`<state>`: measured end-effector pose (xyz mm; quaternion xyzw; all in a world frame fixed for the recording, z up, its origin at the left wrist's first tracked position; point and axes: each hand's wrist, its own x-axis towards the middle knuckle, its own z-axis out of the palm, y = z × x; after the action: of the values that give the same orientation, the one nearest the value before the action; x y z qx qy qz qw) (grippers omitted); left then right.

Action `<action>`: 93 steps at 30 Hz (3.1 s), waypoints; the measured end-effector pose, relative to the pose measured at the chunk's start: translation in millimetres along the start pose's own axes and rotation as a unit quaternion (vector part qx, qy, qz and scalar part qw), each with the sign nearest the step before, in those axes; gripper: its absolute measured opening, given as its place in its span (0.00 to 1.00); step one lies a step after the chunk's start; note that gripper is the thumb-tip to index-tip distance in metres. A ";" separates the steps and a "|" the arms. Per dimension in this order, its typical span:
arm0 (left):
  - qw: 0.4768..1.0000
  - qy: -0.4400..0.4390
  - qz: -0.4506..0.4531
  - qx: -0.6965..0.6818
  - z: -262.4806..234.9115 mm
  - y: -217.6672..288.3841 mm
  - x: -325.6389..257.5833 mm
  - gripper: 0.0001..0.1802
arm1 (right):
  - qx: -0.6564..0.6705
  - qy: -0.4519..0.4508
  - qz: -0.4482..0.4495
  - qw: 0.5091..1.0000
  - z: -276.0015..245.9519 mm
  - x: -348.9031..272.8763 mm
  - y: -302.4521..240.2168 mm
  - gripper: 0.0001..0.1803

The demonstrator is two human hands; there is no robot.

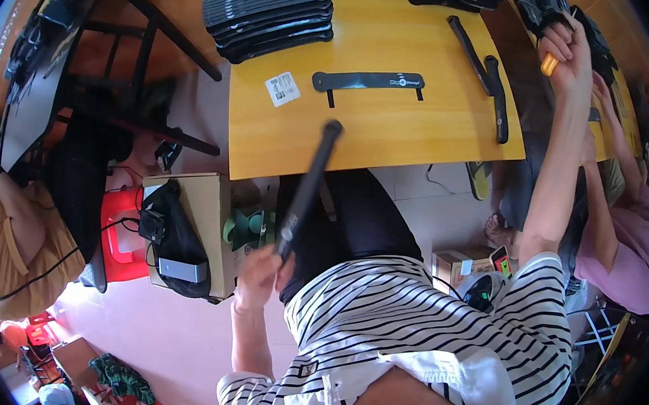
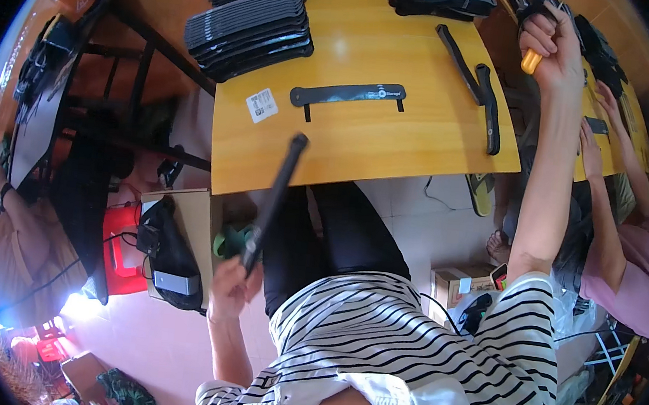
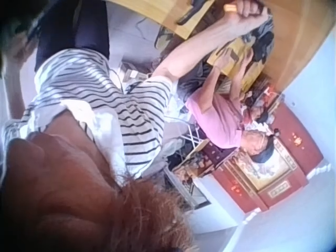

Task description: Assembling leather straps by inserting small pins and securing components using a manual tool.

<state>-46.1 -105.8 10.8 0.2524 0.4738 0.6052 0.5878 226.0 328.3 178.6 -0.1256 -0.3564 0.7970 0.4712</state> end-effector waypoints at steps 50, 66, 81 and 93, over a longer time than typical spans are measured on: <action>0.971 0.224 0.052 -0.067 42.4 19.7 205.4 0.07 | -0.361 0.105 0.232 0.897 -55.0 -61.2 153.6 0.05; 0.933 0.299 0.110 0.167 41.6 26.2 253.5 0.05 | -0.523 0.108 0.202 0.821 -69.2 -22.4 172.4 0.06; 0.921 0.330 0.094 0.184 40.3 21.5 259.5 0.04 | -0.547 0.126 0.219 0.798 -65.9 -16.1 173.5 0.06; 0.920 0.336 0.084 0.181 44.3 23.4 261.3 0.04 | -0.534 0.131 0.234 0.801 -65.3 -14.3 174.3 0.06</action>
<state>-66.3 158.2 -15.8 0.1745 0.7221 0.6055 0.2854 153.1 293.0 10.4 -0.5407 -0.6201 0.5423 0.1705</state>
